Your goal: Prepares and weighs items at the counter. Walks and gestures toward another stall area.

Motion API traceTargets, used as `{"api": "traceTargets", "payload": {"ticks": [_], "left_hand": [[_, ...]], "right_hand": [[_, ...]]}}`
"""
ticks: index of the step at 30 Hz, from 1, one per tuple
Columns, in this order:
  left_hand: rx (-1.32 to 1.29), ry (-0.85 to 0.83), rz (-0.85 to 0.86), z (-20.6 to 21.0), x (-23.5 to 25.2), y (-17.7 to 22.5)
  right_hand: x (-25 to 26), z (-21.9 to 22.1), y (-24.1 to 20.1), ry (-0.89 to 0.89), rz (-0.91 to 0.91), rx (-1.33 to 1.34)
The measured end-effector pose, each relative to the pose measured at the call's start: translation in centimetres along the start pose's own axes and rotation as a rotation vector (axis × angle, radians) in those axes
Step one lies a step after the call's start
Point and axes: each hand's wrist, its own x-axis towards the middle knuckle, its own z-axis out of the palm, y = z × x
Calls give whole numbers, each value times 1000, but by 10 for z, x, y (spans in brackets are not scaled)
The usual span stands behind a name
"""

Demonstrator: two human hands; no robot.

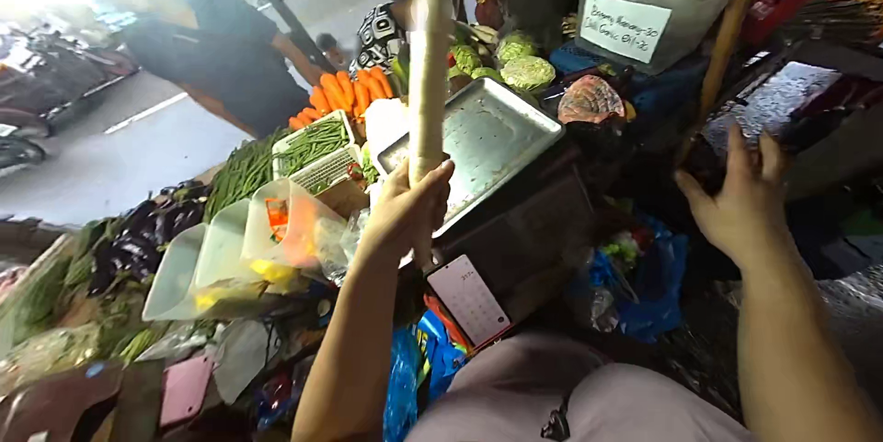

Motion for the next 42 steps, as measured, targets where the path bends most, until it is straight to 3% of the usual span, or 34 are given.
{"api": "traceTargets", "payload": {"ticks": [3,6,12,16,21,26,34,38,42], "left_hand": [[596,3,57,-20,5,5],[1008,23,92,-15,5,7],[1308,94,168,-7,5,-18],[1440,164,355,-7,-1,-27],[1412,200,408,-1,-19,-27],[1249,343,486,0,-62,-34],[1046,483,508,-18,-119,-76],[982,512,479,-23,-134,-88],[948,558,427,-25,-145,-96]], "right_hand": [[-23,11,11,-47,-41,26],[-34,20,16,-111,-48,25],[-36,28,-7,-186,-159,53],[-45,45,-28,-201,-342,104],[-72,80,-45,-60,-552,207],[-91,103,-51,-80,-661,153],[-91,98,-32,-106,-642,15],[-79,89,-47,-87,-589,65],[-64,77,-62,-212,-482,19]]}}
